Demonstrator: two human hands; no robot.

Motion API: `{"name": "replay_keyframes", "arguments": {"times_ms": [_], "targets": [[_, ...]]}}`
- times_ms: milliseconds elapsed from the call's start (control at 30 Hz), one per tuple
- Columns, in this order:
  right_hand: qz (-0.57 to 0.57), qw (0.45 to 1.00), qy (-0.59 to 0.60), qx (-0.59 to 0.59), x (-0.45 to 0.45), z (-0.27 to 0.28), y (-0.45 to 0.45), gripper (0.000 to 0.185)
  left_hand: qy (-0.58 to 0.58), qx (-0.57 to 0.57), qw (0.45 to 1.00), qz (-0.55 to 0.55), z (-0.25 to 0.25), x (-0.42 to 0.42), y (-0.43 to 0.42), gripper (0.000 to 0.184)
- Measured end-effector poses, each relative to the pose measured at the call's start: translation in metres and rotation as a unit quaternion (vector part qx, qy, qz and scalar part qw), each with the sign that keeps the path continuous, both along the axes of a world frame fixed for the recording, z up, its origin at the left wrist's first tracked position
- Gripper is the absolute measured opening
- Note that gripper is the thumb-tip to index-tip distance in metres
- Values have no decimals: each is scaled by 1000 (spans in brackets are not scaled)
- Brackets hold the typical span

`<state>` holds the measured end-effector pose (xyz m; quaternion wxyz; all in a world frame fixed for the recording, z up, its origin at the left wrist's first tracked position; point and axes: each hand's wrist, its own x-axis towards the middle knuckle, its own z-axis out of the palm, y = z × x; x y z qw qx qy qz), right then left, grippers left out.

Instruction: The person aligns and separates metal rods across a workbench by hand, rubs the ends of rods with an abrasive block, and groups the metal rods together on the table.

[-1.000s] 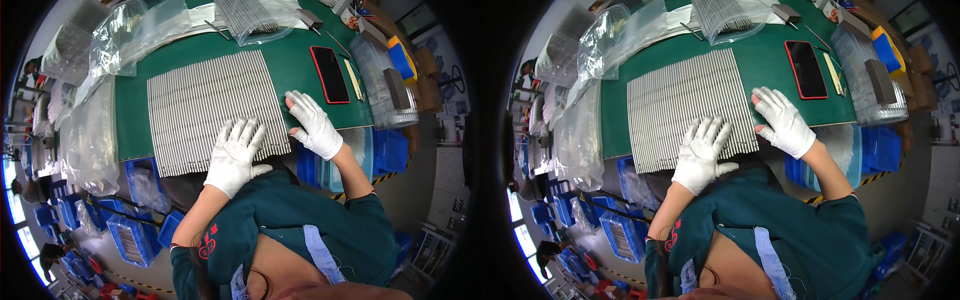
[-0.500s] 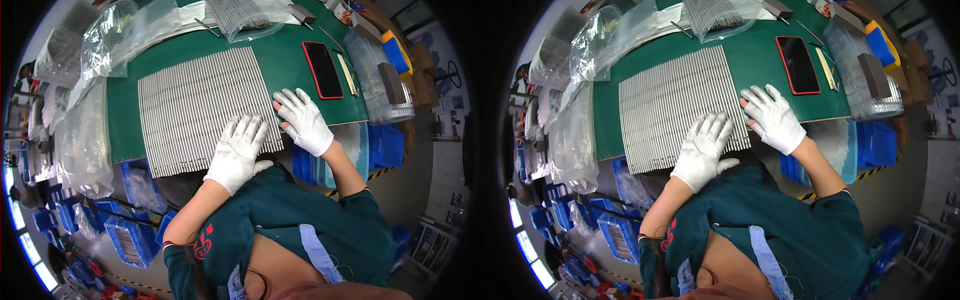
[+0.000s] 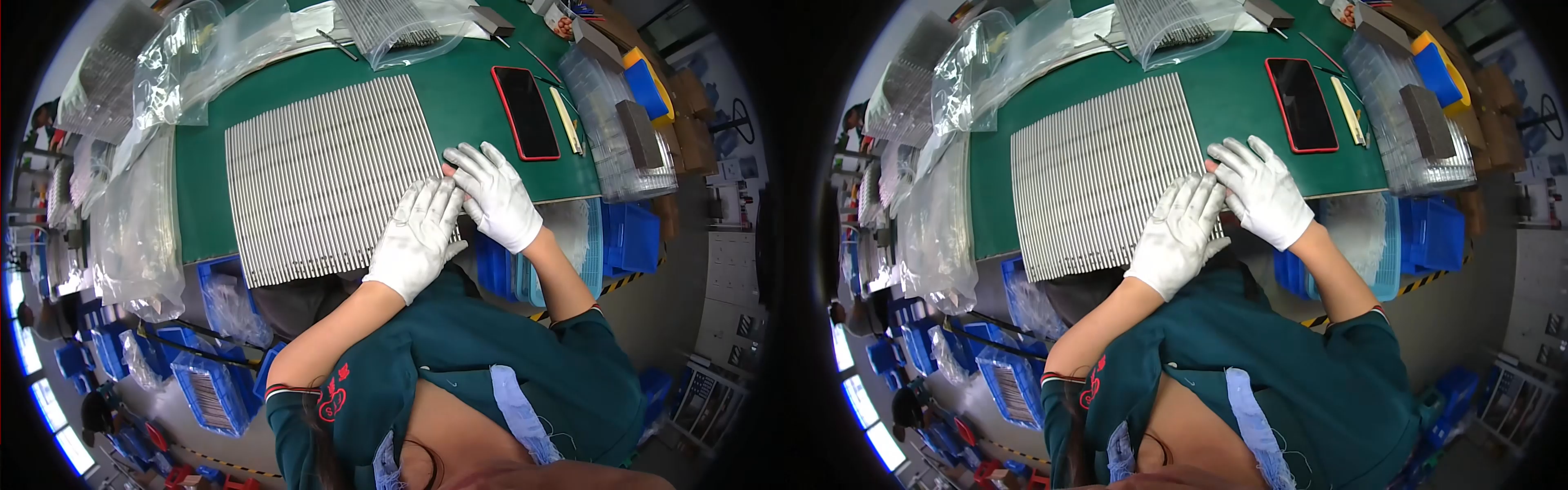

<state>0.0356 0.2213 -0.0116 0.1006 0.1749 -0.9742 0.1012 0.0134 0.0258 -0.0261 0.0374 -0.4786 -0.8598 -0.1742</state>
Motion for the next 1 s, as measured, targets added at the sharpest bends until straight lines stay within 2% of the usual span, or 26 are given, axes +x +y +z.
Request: {"name": "replay_keyframes", "arguments": {"times_ms": [233, 333, 433, 467, 500, 633, 767, 833, 1000], "targets": [[4, 1000, 7, 5, 0, -2, 1, 45, -33, -12, 999, -22, 13, 1, -15, 73], [10, 1000, 2, 16, 0, 0, 1, 50, -19, -69, 997, -6, 23, -2, -40, 73], [66, 996, -31, -43, 7, 7, 4, 61, -32, -85, 995, 36, 27, -1, -69, 71], [82, 995, -54, -24, 10, 7, 4, 75, -33, -97, 993, 55, 29, 1, -78, 71], [112, 991, -61, -49, 15, 6, 4, 78, -34, -109, 991, 74, 30, 3, -87, 71], [169, 981, -75, -50, 26, 6, -3, 79, -14, -107, 986, 128, 25, 10, -119, 76], [206, 973, -86, -58, 22, 13, -31, 79, -25, -109, 980, 166, 25, 8, -106, 82], [215, 973, -68, -57, 21, 13, -41, 73, -17, -99, 983, 151, 24, 5, -100, 85], [167, 981, -100, -17, 26, 13, -24, 73, -14, -101, 984, 143, 24, 4, -97, 88]]}}
